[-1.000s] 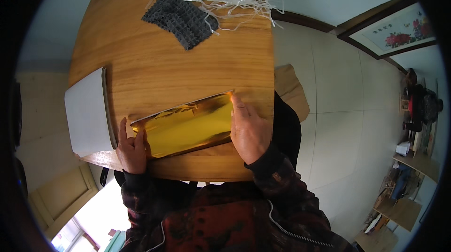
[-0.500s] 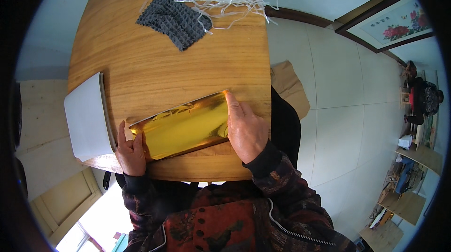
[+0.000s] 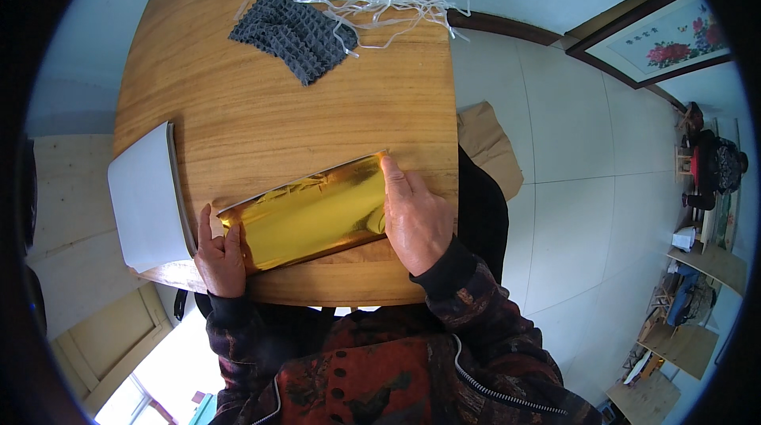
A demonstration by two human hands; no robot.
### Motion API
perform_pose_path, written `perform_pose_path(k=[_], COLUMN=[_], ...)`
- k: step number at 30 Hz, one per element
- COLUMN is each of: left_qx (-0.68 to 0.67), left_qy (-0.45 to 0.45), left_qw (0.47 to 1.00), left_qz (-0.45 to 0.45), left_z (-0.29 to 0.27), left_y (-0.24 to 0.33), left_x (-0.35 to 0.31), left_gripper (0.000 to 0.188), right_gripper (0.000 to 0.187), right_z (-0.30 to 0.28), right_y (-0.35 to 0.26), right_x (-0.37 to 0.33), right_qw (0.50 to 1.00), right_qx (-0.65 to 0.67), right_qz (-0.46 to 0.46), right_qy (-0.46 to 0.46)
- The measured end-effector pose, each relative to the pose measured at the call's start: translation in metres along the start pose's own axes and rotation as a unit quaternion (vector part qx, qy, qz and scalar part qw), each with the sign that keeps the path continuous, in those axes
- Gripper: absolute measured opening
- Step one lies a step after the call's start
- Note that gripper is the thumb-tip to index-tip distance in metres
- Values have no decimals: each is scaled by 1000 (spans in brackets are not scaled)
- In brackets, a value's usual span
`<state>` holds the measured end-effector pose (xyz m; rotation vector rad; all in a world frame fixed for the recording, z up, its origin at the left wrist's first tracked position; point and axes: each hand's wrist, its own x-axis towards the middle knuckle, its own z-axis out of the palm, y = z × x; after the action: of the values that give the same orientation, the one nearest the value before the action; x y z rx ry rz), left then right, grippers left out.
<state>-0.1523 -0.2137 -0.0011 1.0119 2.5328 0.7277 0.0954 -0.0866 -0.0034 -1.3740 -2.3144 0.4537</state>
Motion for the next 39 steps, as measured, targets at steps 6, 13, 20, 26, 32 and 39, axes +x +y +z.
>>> perform_pose_path(k=[6, 13, 20, 26, 32, 39], left_qx=[14, -5, 60, 58, 20, 30], left_qy=[2, 2, 2, 23, 52, 62], left_qw=[1000, 1000, 998, 998, 998, 997], left_qz=[4, -6, 1, -2, 6, 24], left_z=[-1, -2, 3, 6, 6, 8], left_y=[0, 3, -13, -9, -5, -6], left_x=[0, 0, 3, -1, -1, -6], left_gripper=[57, 58, 61, 61, 43, 25], right_gripper=[43, 39, 45, 65, 76, 78], right_z=[-2, -4, -14, -18, -11, -11], right_y=[-2, -5, -12, -15, -9, -9], right_x=[2, -1, 3, 6, 1, 1], right_qw=[1000, 998, 988, 978, 970, 973], right_qx=[-1, -26, -136, -175, -206, -187], right_qz=[0, 32, -33, -88, -104, -92], right_qy=[-4, -41, -58, -65, -78, -94])
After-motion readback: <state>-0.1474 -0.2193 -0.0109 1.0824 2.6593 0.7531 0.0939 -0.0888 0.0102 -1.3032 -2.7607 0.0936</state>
